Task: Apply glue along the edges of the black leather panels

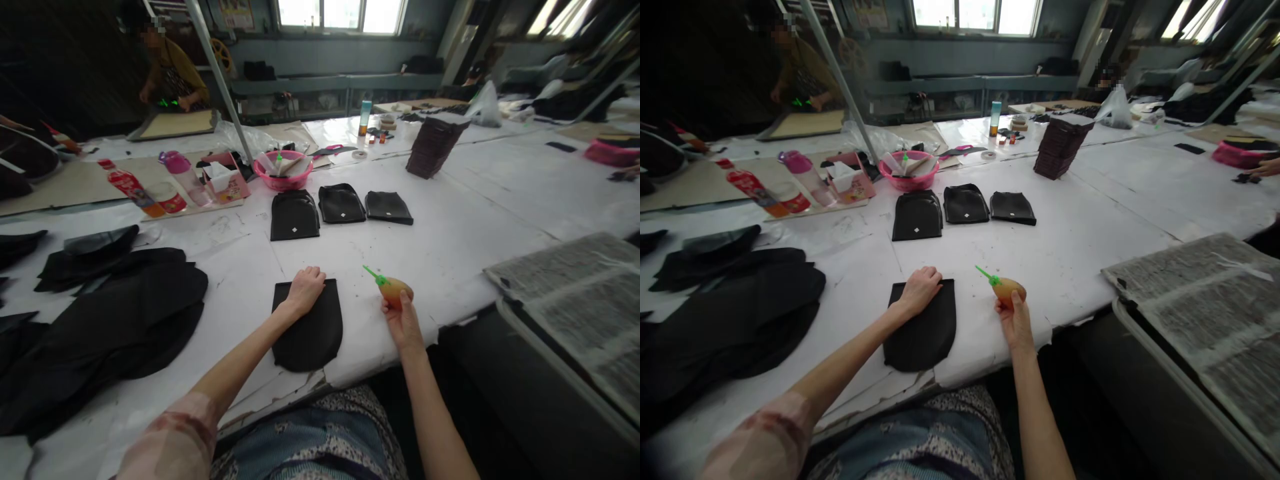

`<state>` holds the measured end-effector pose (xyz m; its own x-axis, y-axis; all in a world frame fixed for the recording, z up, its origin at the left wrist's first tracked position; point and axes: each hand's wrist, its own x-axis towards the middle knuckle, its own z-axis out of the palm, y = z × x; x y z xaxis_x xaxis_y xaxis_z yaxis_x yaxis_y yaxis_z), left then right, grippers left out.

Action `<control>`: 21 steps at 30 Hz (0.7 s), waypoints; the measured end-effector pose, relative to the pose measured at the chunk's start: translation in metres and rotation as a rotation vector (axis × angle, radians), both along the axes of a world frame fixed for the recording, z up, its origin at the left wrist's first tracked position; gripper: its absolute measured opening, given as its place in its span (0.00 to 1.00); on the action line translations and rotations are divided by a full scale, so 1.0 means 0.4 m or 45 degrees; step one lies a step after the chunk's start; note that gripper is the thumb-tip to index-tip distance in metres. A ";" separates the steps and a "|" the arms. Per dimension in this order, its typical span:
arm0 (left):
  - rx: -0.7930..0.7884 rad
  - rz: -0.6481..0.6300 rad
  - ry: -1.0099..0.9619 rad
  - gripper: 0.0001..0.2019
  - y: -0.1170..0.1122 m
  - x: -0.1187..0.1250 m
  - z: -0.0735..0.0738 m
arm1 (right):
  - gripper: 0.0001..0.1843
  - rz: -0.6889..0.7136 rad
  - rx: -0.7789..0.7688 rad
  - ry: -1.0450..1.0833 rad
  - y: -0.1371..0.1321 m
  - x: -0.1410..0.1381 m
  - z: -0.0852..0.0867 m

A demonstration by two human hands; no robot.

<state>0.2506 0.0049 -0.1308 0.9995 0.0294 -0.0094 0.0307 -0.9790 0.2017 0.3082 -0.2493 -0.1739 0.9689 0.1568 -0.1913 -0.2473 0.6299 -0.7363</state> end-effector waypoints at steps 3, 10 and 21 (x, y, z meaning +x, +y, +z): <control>-0.030 -0.077 -0.011 0.14 -0.017 -0.033 -0.009 | 0.26 -0.011 -0.041 -0.019 0.004 -0.001 0.001; -0.014 -0.089 -0.049 0.47 -0.063 -0.088 -0.033 | 0.27 0.003 -0.351 -0.151 0.029 -0.022 0.024; 0.062 -0.057 -0.128 0.52 -0.078 -0.106 -0.072 | 0.38 0.026 -0.988 -0.442 0.051 -0.022 0.064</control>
<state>0.2084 -0.0264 -0.1597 0.9957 -0.0170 0.0914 -0.0310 -0.9876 0.1541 0.2995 -0.2291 -0.1484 0.9910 0.1219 0.0559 0.0668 -0.0869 -0.9940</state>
